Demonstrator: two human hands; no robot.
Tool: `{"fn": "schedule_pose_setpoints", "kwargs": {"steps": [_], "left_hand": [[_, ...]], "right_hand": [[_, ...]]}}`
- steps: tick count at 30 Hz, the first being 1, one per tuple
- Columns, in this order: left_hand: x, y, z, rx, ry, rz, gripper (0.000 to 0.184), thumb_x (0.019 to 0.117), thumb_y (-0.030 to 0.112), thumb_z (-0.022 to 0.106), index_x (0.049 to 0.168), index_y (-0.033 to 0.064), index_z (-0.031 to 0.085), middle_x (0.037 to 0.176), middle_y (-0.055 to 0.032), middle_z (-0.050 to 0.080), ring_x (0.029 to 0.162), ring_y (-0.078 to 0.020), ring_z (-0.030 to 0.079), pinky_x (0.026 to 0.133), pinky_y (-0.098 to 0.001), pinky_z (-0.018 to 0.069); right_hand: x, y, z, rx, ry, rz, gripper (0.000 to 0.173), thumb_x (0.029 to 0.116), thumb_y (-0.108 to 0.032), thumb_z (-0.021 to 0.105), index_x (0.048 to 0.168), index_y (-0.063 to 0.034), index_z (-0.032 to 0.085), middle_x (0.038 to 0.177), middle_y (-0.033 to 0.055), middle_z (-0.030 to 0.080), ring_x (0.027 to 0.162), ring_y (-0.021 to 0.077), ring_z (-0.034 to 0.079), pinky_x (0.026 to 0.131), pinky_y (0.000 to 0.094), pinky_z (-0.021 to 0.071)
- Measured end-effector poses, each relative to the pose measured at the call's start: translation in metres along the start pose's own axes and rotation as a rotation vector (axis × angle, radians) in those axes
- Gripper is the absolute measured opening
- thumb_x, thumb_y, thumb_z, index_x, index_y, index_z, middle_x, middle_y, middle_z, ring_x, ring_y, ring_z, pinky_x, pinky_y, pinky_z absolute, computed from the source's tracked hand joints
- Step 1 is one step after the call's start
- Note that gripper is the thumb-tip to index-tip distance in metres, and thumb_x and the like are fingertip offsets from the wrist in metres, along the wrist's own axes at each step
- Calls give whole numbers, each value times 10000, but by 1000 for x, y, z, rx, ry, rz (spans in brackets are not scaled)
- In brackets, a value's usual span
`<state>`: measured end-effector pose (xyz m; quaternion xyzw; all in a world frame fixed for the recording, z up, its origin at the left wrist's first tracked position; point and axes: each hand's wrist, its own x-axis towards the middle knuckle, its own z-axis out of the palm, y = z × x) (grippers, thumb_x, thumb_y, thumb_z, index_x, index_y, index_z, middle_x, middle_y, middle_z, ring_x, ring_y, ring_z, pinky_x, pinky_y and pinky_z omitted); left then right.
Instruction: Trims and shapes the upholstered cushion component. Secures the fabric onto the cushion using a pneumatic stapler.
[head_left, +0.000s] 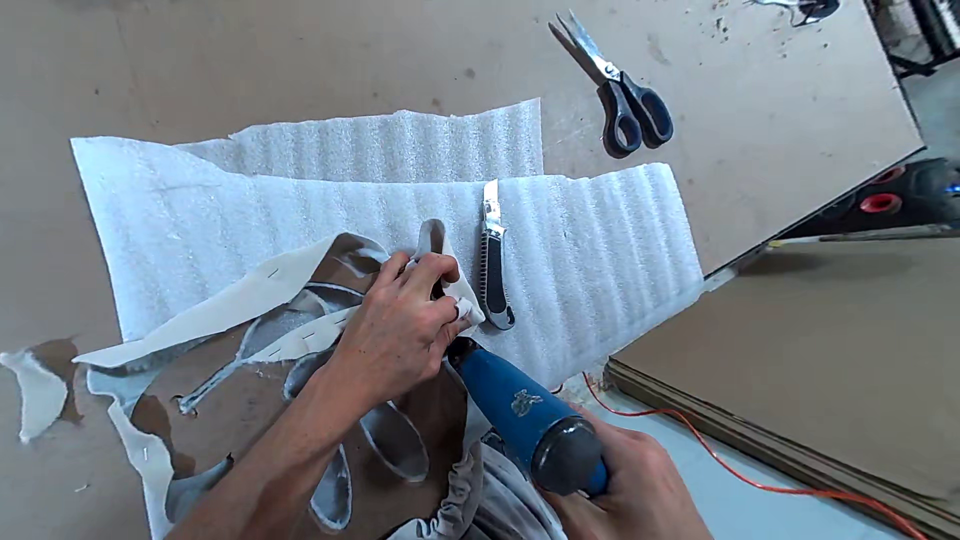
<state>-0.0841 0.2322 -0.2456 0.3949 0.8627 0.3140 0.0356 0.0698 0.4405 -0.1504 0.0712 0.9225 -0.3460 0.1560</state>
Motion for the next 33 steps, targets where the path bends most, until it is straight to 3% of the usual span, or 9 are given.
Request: {"fn": "schedule_pose_setpoints", "kwargs": {"steps": [9,14,16,18,21,25,28,31,33], "left_hand": [[0,2,0,-7,-6,-30,296,965,290,596,737,131,695,1255,-76,630,1207,-239,580,1118,-492,405],[-2,2,1,-38,15,-24,291,953,293,594,736,131,701,1225,-64,651,1241,-234,580,1142,-503,403],[-6,6,1,-107,128,-37,261,902,317,633,736,117,652,1208,-91,656,1255,-253,580,1167,-526,388],[-8,10,1,-106,264,-27,300,866,402,676,878,105,632,1248,-117,649,1302,-262,570,1203,-581,331],[-2,22,3,81,194,-6,618,863,633,666,1233,140,711,1247,-70,667,1287,-251,566,1193,-659,240],[-8,30,17,185,167,-1,177,926,296,708,1009,164,792,979,-26,711,1144,-263,640,1174,-656,309],[-19,37,8,53,281,-8,102,911,211,742,976,153,795,933,15,715,1124,-210,661,1182,-638,350],[-24,61,-32,-51,430,-59,88,910,258,766,975,208,798,952,73,721,1148,-183,649,1176,-605,379],[-33,76,-65,-94,547,-75,86,938,309,746,995,253,775,976,121,710,1145,-131,630,1124,-449,444]], "right_hand": [[1,-6,3,-99,30,15,351,809,-305,745,1083,-86,744,798,42,742,677,144,700,567,362,550],[-21,26,-25,0,139,56,401,881,-302,753,1167,-26,702,926,79,765,819,107,734,721,345,622],[-27,44,-39,30,199,115,377,890,-316,741,1092,-2,692,892,78,750,792,84,722,713,339,622],[-27,57,-45,15,234,172,333,892,-340,714,1009,-28,696,812,60,721,707,81,685,634,347,582],[-21,68,-39,-16,301,212,341,896,-428,675,999,-104,708,766,-9,698,652,56,656,564,332,556],[-3,59,-34,-173,375,176,610,948,-506,514,1386,-89,596,880,44,706,686,166,650,542,438,518],[31,57,-36,-287,369,128,714,955,-463,367,1585,-129,408,1088,158,658,922,334,651,671,535,520],[78,67,-34,-301,335,106,698,957,-265,585,1611,-170,360,1218,263,602,1093,476,602,815,632,520],[99,68,-35,-336,307,77,661,961,-232,663,1572,-148,427,1247,304,604,1117,528,599,841,702,498]]}}
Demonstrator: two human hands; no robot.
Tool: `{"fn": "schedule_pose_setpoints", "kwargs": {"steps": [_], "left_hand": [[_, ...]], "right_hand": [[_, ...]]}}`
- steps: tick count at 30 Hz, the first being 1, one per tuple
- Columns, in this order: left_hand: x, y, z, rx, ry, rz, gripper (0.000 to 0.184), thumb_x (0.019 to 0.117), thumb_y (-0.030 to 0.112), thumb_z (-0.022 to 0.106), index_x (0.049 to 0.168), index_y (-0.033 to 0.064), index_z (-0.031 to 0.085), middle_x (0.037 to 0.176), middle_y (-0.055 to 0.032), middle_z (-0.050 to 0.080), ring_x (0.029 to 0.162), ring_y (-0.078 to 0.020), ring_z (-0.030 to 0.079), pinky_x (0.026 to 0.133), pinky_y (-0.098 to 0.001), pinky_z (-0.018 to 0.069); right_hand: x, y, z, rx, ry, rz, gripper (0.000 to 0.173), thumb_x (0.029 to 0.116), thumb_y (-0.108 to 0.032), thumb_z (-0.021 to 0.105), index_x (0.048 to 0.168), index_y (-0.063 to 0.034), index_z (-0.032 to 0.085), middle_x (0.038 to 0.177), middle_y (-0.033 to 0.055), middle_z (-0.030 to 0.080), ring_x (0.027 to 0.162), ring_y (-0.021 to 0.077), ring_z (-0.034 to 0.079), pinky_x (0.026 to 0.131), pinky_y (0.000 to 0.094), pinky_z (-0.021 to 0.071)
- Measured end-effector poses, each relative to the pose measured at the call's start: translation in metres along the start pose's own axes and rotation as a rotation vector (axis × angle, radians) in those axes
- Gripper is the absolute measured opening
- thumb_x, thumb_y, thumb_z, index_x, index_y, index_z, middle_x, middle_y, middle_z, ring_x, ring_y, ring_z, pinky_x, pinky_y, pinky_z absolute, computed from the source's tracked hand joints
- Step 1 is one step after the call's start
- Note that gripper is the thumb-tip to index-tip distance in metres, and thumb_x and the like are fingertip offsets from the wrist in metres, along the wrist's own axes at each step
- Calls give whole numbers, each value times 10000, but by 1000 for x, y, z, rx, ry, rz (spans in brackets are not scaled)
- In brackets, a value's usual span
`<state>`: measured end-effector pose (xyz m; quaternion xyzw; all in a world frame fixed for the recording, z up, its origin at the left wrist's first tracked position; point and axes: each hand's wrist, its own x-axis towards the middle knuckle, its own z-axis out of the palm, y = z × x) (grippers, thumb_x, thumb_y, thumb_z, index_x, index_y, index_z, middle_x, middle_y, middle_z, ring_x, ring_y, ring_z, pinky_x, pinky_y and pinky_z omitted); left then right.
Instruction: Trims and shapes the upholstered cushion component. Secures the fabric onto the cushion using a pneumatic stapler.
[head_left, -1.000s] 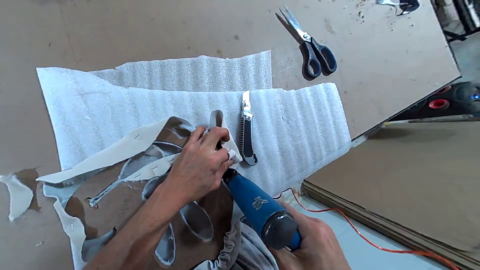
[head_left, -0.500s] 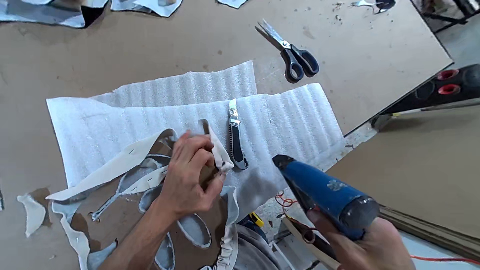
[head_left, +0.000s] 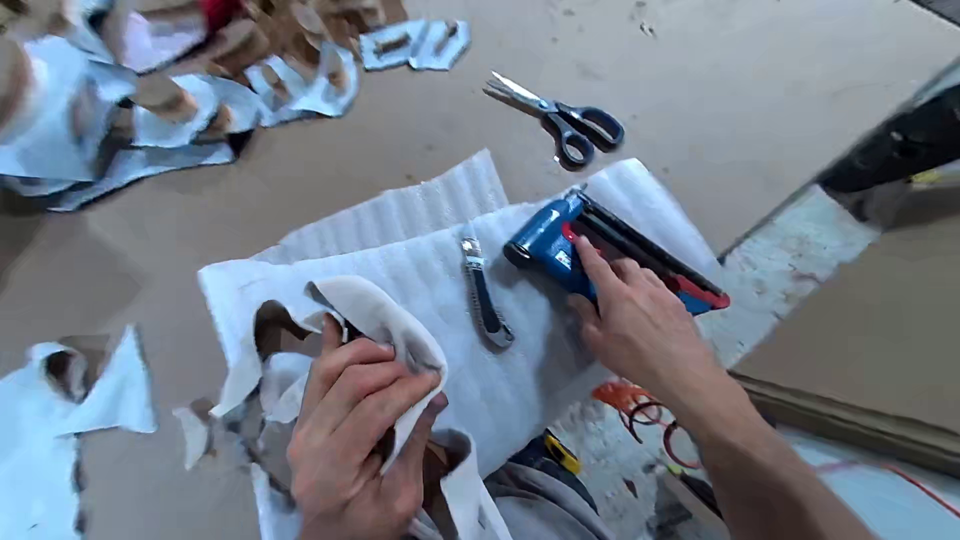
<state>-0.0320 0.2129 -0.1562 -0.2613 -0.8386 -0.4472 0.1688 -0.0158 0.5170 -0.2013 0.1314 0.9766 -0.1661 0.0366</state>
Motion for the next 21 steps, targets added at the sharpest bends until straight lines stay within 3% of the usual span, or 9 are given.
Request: {"fn": "schedule_pose_setpoints", "kwargs": {"steps": [2,4,6,8,11,14,17,19,21], "left_hand": [[8,13,-38,-66,93,7,106,974,337,706,1032,260,750,1019,141,684,1157,-92,598,1062,-311,463],[10,26,-74,-167,196,30,121,997,328,674,1046,241,742,1020,141,678,1130,-71,608,1062,-287,462],[9,37,-103,-289,295,40,132,1009,320,646,1041,225,732,983,130,675,1086,-63,621,1068,-284,457],[3,46,-116,-406,391,-2,123,1000,305,644,1009,215,727,962,105,673,1076,-74,633,1080,-286,464],[-3,48,-109,-507,478,-2,143,985,297,650,989,190,744,959,74,690,1059,-85,654,1037,-278,504],[-8,50,-93,-388,446,117,206,1014,396,627,1000,217,726,941,125,652,1020,-40,619,994,-243,481],[-6,52,-73,-311,423,174,178,1022,356,623,948,211,693,953,110,621,1031,-61,609,964,-240,502],[-10,53,-57,-280,407,134,175,1034,369,592,928,255,673,1090,130,632,1207,-89,567,1078,-287,453],[-10,54,-42,-285,395,103,191,1040,382,567,926,282,683,1300,125,594,1393,-146,455,1177,-346,375]], "right_hand": [[8,-24,-12,64,108,-136,539,961,-276,657,1456,-86,566,1306,313,592,1171,554,571,893,766,425],[5,-78,-32,345,191,-308,523,1008,-420,511,1434,-131,604,1380,147,598,1234,347,591,954,595,495],[0,-149,-40,875,47,-493,545,1057,-501,435,1475,-175,562,1447,9,578,1290,147,577,1022,404,536],[-9,-217,-29,1273,-190,-644,627,1072,-535,368,1558,-147,442,1554,10,497,1404,134,488,1132,417,455],[-36,-275,-12,1549,-282,-541,584,1099,-470,254,1539,-150,465,1432,17,588,1240,93,591,1038,365,511],[-55,-282,-15,1648,-277,-327,513,1091,-420,230,1337,-219,633,1021,-21,677,819,59,640,700,266,557],[-57,-263,-26,1744,-318,-263,504,1088,-382,215,1241,-236,673,844,-42,677,689,22,617,601,207,527],[-63,-249,-34,1805,-355,-166,560,1097,-492,171,1334,-255,619,959,-44,704,798,21,661,689,221,566],[-67,-237,-42,1843,-358,-127,667,1071,-604,138,1531,-244,460,1296,-17,657,1062,59,658,864,285,567]]}}
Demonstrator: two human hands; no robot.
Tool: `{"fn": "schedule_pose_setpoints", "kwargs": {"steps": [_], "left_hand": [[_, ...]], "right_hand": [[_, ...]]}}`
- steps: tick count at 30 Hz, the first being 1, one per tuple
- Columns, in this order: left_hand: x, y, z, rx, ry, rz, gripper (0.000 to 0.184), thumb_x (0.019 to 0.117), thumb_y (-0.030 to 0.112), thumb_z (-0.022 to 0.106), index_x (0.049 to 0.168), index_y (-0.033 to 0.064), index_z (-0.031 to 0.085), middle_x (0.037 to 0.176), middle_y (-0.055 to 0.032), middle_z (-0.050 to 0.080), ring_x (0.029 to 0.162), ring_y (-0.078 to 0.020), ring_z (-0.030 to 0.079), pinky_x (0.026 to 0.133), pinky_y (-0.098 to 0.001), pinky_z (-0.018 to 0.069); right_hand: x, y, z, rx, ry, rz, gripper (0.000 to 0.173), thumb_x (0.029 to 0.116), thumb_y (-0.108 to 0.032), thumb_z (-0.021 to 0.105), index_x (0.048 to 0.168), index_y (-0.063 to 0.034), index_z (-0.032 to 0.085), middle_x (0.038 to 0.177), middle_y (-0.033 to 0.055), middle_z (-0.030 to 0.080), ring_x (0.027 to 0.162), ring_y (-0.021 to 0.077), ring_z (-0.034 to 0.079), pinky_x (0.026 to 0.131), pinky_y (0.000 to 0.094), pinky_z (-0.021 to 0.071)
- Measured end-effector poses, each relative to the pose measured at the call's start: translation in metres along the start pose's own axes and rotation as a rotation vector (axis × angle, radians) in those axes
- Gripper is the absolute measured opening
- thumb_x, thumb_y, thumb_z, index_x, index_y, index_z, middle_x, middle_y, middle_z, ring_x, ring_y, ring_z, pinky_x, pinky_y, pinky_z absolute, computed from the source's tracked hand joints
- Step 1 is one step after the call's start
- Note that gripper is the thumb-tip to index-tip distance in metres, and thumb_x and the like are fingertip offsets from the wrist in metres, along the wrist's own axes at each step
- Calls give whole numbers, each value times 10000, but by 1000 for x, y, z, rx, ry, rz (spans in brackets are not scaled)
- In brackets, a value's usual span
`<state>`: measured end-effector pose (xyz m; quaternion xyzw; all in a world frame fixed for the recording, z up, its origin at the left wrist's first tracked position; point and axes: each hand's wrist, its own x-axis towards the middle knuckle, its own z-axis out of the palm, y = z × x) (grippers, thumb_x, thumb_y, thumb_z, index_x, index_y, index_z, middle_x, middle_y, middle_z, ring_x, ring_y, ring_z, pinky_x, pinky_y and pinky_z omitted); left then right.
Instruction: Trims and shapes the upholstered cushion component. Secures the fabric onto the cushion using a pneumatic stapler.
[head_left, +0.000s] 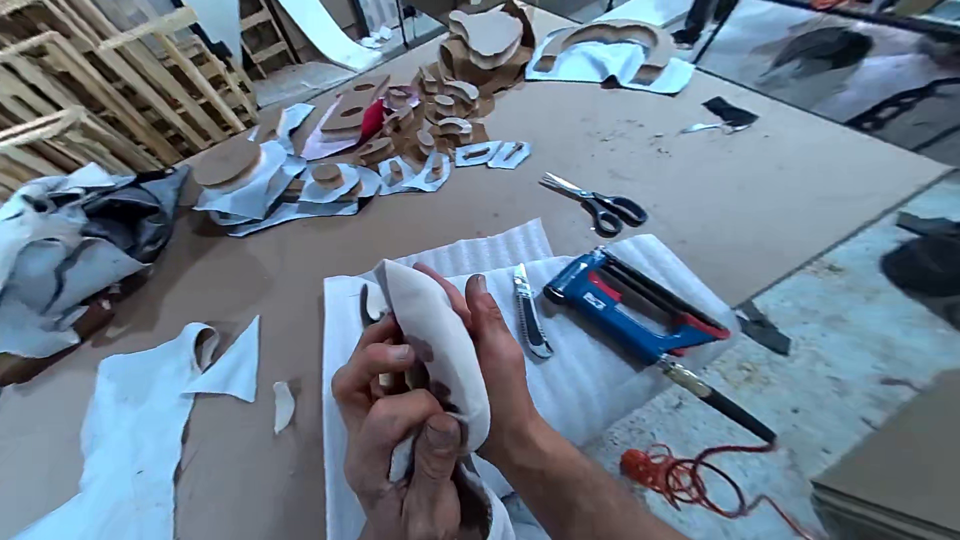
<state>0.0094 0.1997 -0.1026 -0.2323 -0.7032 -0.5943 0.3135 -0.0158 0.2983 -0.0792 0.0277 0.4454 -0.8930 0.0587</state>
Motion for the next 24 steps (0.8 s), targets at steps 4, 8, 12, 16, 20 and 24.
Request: {"fn": "schedule_pose_setpoints", "kwargs": {"steps": [4,8,12,16,20,24], "left_hand": [[-3,-8,17,36,-40,-45,168,1033,377,571,957,309,704,1393,128,548,1435,-141,411,1206,-363,341],[-2,-5,17,84,-42,-42,192,1038,383,541,925,299,670,1351,139,546,1395,-95,430,1181,-313,355],[-4,-12,19,99,-111,-76,169,1039,391,559,957,307,681,1341,129,535,1366,-92,449,1154,-314,395],[9,-19,26,117,-211,-97,156,1048,376,560,989,275,663,1377,109,536,1330,-81,486,1094,-291,451],[26,-21,33,343,-345,-57,200,1053,329,542,962,171,625,1418,1,530,1418,-155,431,1176,-398,395],[14,-75,31,553,-518,-178,340,1052,391,478,932,140,674,1490,-72,507,1464,-261,402,1197,-654,249]], "right_hand": [[-21,-29,-1,-40,78,-88,752,1056,-628,94,1654,-186,205,1655,15,352,1469,111,400,1154,353,404],[-40,-43,-19,-21,-129,-172,917,979,-771,114,1654,-161,226,1676,32,317,1530,162,311,1219,421,331],[-35,-1,-58,90,-77,12,797,1017,-717,139,1505,-210,514,1437,-54,614,1337,121,558,1089,410,484],[-44,21,-56,404,-119,135,686,1041,-648,272,1290,-120,631,1132,-10,751,1098,79,691,982,311,558],[-21,35,-63,499,-87,115,496,1049,-588,338,1103,-256,704,981,-69,772,926,8,720,833,226,586],[8,78,-90,597,-51,288,522,1073,-525,225,1113,-264,675,927,-54,754,860,26,720,775,236,600]]}}
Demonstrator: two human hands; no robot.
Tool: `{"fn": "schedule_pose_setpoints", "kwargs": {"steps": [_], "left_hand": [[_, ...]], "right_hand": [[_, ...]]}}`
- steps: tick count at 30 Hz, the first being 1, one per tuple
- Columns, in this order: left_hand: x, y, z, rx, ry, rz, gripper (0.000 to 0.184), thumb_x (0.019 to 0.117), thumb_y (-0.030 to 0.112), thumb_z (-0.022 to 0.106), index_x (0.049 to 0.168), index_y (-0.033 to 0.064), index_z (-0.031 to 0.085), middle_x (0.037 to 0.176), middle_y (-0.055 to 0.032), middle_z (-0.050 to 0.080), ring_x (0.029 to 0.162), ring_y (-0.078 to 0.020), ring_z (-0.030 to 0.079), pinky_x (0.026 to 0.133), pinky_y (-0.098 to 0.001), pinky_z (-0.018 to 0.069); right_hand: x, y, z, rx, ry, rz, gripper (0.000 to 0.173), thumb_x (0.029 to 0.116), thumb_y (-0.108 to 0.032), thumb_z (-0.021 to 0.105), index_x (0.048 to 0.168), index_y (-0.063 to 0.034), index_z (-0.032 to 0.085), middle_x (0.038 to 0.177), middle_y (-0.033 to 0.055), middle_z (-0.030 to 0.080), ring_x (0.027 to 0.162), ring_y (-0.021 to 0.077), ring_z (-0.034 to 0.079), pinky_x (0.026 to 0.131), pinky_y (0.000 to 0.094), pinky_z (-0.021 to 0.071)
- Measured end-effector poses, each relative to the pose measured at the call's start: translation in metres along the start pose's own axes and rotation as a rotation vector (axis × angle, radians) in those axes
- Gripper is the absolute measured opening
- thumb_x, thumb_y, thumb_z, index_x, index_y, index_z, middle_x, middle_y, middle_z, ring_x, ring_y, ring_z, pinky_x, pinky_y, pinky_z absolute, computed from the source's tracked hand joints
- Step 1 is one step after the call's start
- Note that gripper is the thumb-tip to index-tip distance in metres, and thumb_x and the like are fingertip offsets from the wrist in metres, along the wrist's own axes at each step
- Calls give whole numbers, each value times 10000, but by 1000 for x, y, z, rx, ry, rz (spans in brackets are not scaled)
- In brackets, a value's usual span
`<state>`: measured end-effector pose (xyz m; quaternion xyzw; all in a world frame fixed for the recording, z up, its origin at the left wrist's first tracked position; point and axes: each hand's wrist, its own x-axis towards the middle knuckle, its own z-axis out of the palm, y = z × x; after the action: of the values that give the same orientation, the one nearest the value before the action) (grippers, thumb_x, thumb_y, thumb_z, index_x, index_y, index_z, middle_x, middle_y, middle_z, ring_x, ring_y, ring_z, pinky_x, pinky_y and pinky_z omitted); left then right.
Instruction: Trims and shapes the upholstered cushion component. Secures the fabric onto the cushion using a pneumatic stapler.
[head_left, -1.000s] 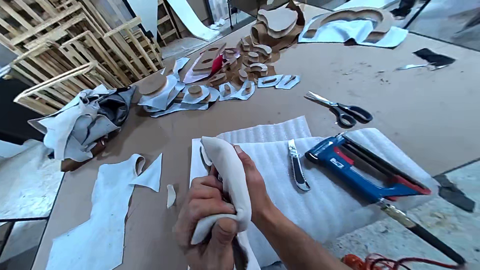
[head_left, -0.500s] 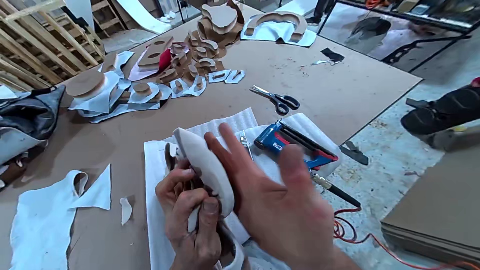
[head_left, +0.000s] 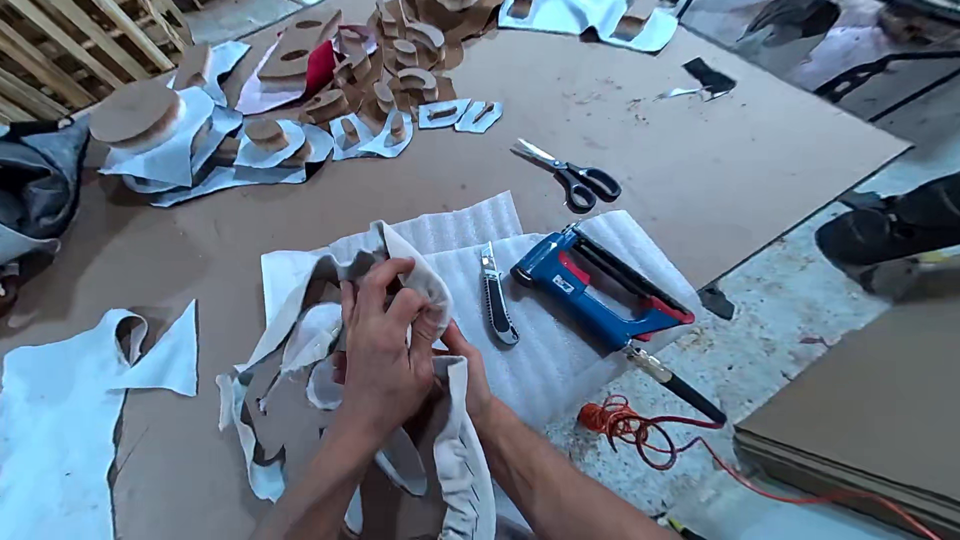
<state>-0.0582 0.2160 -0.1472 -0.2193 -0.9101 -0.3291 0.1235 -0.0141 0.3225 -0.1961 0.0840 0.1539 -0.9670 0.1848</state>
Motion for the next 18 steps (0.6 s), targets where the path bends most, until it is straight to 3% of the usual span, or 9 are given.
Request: {"fn": "schedule_pose_setpoints", "kwargs": {"steps": [3,5,6,8,10,11,13,16,18], "left_hand": [[-12,-44,33,9,-127,-70,338,1025,413,526,922,150,711,1451,-112,508,1370,-293,469,1112,-571,400],[-18,-60,50,7,-175,-73,325,1011,407,558,897,148,717,1421,-127,521,1349,-302,479,1120,-541,402],[-21,-66,56,23,-187,-63,327,1009,405,562,884,147,718,1407,-131,531,1329,-305,491,1114,-538,400],[-25,-75,65,74,-193,-24,339,1017,415,544,855,160,699,1358,-120,556,1261,-294,515,1073,-519,398],[-29,-77,67,98,-199,-11,335,1025,409,535,848,166,683,1330,-105,571,1261,-286,515,1095,-519,376],[-30,-77,67,95,-198,-10,327,1027,397,536,847,162,672,1312,-104,572,1259,-281,515,1107,-524,362],[-29,-78,69,83,-185,-2,313,1026,375,539,835,157,656,1289,-105,578,1263,-277,516,1120,-528,348],[-31,-79,68,72,-178,-12,297,1015,351,551,818,152,652,1277,-100,586,1279,-271,504,1126,-509,343],[-30,-78,69,63,-175,-15,293,1009,335,552,817,142,660,1265,-101,601,1289,-275,504,1143,-508,325]], "right_hand": [[-1,-9,-23,-209,260,250,777,1053,-631,88,1104,-132,681,915,53,743,869,129,723,780,333,608],[-18,-36,-36,-626,243,259,754,1092,-496,66,1221,-56,665,1062,78,740,999,151,708,888,352,585],[-31,-58,-40,-953,226,172,639,1118,-392,150,1264,-60,676,1127,47,739,1041,134,706,922,348,588],[-54,-102,-48,-1705,437,-244,375,1080,-365,439,1223,-172,727,1142,-26,745,1023,108,712,834,360,617],[-61,-143,-63,-2218,675,-386,544,975,-435,590,1415,-116,608,1335,198,612,1202,399,602,909,622,515],[-60,-156,-73,-2330,742,-338,698,929,-481,627,1505,-105,513,1373,284,542,1226,513,535,916,703,453],[-55,-170,-91,-2432,801,-222,860,882,-524,690,1585,-127,395,1324,328,542,1150,572,551,846,739,456],[-47,-181,-90,-2449,762,-102,870,864,-351,765,1597,-113,361,1256,302,601,1052,538,620,784,720,487],[-49,-189,-71,-2434,782,-29,766,847,-223,729,1538,-61,441,1186,288,648,954,520,659,723,737,486]]}}
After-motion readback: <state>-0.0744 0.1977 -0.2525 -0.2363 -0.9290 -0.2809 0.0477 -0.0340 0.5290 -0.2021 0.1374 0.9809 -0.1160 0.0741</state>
